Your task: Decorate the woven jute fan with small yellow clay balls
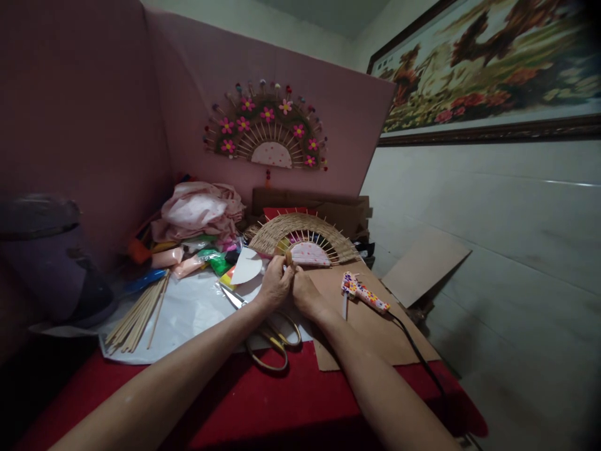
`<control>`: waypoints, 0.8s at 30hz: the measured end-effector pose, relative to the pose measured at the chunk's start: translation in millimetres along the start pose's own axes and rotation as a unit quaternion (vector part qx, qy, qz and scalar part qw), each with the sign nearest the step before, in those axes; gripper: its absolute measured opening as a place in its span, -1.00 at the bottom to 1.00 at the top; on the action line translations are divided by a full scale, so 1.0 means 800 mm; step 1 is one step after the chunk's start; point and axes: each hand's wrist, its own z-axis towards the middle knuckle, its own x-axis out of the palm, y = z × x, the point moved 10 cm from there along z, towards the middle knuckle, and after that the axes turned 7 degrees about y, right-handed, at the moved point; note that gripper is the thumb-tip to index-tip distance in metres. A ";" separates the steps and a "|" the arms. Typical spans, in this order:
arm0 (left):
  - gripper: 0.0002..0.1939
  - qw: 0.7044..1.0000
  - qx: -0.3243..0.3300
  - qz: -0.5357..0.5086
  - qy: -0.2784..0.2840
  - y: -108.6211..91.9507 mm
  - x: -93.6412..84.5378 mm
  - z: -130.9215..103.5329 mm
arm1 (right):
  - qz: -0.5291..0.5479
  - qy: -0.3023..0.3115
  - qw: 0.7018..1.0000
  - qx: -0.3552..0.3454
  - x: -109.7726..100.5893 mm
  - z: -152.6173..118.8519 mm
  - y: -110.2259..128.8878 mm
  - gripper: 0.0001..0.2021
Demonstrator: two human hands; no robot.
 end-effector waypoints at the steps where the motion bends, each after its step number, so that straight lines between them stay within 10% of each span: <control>1: -0.84 1.000 -0.003 0.004 -0.001 0.000 0.000 0.000 | -0.006 0.002 1.000 0.005 0.001 0.000 -0.001 -0.67; 17: -0.80 0.997 0.009 0.036 -0.062 -0.023 -0.023 -0.011 | -0.310 -0.020 0.940 0.139 -0.024 -0.007 0.029 -0.69; 24: -0.76 0.998 0.003 -0.052 -0.044 -0.015 -0.019 -0.008 | -0.254 -0.021 0.961 0.109 -0.024 -0.005 0.028 -0.69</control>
